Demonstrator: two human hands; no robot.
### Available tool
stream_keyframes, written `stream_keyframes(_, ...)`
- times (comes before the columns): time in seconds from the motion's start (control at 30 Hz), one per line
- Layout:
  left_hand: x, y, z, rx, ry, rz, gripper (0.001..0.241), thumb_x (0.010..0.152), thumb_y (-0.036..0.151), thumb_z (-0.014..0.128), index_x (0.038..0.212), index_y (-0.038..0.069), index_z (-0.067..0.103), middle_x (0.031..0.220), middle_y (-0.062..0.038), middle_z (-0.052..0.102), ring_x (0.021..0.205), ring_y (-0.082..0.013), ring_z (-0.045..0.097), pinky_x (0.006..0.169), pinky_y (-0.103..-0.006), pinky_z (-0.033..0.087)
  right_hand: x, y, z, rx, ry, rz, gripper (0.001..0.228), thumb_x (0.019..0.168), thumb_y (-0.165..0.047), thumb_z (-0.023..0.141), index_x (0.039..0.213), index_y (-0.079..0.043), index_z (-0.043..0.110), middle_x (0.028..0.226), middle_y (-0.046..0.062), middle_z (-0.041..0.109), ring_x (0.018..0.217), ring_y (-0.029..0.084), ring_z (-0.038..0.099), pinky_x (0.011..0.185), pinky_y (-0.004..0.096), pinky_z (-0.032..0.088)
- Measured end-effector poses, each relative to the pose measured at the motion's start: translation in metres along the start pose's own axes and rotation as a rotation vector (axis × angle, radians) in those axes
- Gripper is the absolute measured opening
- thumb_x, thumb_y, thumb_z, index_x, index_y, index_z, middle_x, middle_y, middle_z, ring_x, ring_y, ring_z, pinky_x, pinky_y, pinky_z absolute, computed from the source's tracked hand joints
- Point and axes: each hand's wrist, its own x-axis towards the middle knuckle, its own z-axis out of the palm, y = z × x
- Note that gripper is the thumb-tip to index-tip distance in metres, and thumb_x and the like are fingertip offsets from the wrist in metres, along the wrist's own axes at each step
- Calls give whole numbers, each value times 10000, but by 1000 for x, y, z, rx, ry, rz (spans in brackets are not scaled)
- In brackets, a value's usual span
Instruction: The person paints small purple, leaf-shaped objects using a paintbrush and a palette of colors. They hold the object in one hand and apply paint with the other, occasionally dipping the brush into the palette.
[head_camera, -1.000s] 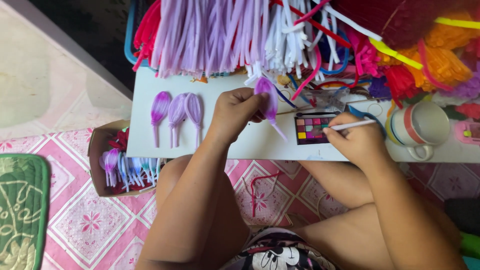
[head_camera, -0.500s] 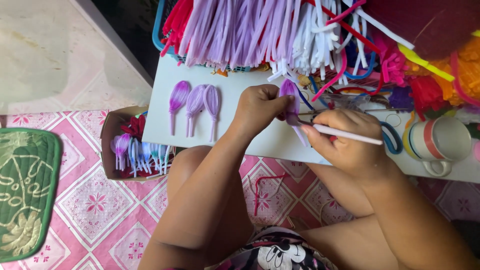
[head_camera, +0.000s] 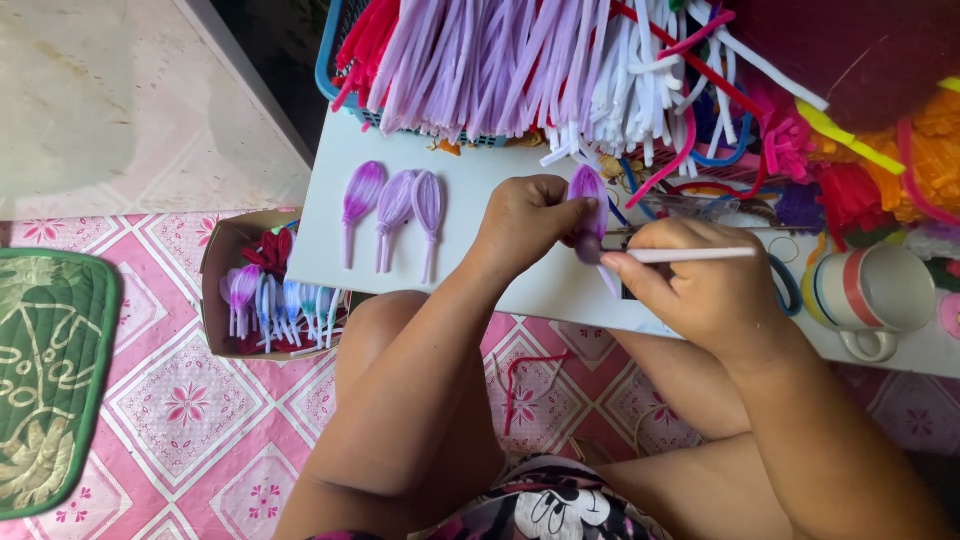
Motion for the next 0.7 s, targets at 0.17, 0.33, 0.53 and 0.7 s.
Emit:
stream_keyframes(0.17, 7, -11, -4, -36, -55, 87, 264, 875, 254, 705, 641, 135, 673, 604, -31, 685, 595, -77, 632, 571, -234, 447, 0, 3, -13, 65, -10, 166, 218, 972, -241, 783, 914, -39, 722, 819, 86, 714, 751, 286, 661, 701, 422, 482)
stream_keyframes(0.33, 10, -14, -4, -90, -74, 73, 236, 866, 261, 725, 661, 152, 683, 617, -13, 671, 626, -76, 634, 535, -236, 449, -6, 6, -16, 72, 0, 180, 200, 968, -226, 789, 909, -46, 726, 799, 63, 712, 729, 227, 658, 678, 375, 485)
stream_keyframes(0.53, 13, -19, -1, -96, -105, 104, 217, 879, 285, 725, 712, 146, 717, 640, -1, 681, 629, -65, 620, 533, -230, 454, -3, 2, -14, 99, 25, 91, 206, 955, -232, 792, 887, -60, 701, 779, 60, 693, 742, 264, 642, 709, 410, 480)
stream_keyframes(0.7, 14, -21, -2, -82, -95, 122, 233, 876, 292, 710, 693, 148, 698, 649, 3, 675, 622, -75, 591, 553, -241, 457, -2, 6, -9, 53, -25, 123, 223, 965, -250, 772, 934, -41, 699, 838, 78, 706, 790, 296, 654, 725, 429, 485)
